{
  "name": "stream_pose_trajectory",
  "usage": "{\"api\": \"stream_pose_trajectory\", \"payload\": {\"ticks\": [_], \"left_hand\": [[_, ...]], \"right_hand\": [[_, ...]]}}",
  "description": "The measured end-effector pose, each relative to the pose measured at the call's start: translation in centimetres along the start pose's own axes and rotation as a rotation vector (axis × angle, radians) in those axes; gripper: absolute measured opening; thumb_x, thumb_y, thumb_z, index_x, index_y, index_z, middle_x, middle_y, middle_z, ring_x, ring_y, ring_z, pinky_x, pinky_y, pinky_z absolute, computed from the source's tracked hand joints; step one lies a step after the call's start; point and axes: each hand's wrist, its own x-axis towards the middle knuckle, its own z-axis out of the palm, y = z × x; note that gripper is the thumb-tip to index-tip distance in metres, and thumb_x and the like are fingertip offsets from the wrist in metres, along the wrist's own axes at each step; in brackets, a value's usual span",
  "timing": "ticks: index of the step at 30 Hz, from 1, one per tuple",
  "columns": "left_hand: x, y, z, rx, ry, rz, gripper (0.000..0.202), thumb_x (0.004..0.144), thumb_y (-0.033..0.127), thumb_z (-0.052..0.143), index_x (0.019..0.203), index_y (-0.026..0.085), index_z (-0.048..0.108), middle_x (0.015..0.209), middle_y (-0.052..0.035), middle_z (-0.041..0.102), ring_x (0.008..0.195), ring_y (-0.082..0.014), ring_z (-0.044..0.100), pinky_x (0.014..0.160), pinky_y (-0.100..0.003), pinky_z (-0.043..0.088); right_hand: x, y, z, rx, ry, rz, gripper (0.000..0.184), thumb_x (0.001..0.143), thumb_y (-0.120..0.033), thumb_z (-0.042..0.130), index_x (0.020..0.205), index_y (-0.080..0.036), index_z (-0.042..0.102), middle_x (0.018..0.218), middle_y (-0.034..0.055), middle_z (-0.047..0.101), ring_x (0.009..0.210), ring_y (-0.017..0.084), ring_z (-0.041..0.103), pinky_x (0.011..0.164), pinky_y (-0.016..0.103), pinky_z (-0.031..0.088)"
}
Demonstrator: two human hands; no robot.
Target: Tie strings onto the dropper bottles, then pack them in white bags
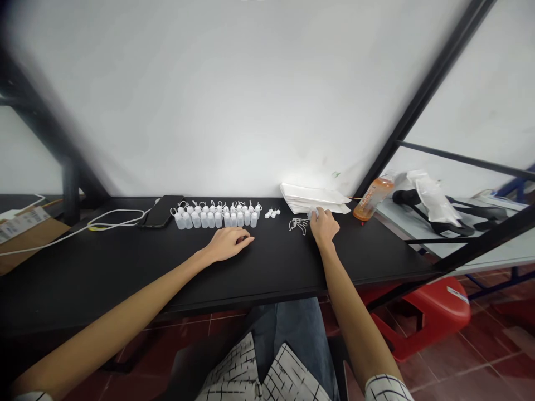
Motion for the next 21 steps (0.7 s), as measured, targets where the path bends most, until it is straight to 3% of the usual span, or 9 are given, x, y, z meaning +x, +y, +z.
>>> {"api": "stream_pose_trajectory", "payload": {"ticks": [10, 16, 21], "left_hand": [[0.0, 0.1, -0.3, 0.005, -0.024, -0.008, 0.035, 0.096, 0.040, 0.045, 0.093, 0.018, 0.073, 0.080, -0.0032, 0.068, 0.072, -0.0168, 0.060, 0.060, -0.024, 0.037], [0.0, 0.0, -0.2, 0.010, -0.007, 0.012, 0.036, 0.096, 0.041, 0.044, 0.090, 0.017, 0.072, 0.081, -0.0037, 0.068, 0.072, -0.0170, 0.060, 0.058, -0.025, 0.036], [-0.1, 0.0, -0.1, -0.008, 0.000, 0.025, 0.037, 0.096, 0.040, 0.043, 0.089, 0.017, 0.072, 0.080, -0.0043, 0.068, 0.073, -0.0165, 0.060, 0.059, -0.024, 0.037]], "right_hand": [[0.2, 0.2, 0.5, 0.067, -0.004, -0.033, 0.031, 0.090, -0.031, 0.053, 0.113, -0.018, 0.070, 0.094, 0.0090, 0.065, 0.071, 0.016, 0.054, 0.056, 0.026, 0.024], [0.3, 0.1, 0.2, 0.218, 0.073, -0.087, 0.025, 0.088, -0.031, 0.052, 0.099, -0.016, 0.068, 0.087, 0.0073, 0.067, 0.075, 0.019, 0.058, 0.061, 0.028, 0.031], [-0.2, -1.4, -0.9, 0.366, 0.154, -0.094, 0.028, 0.089, -0.039, 0.048, 0.095, -0.016, 0.062, 0.079, 0.0067, 0.066, 0.066, 0.018, 0.057, 0.065, 0.029, 0.039]]}}
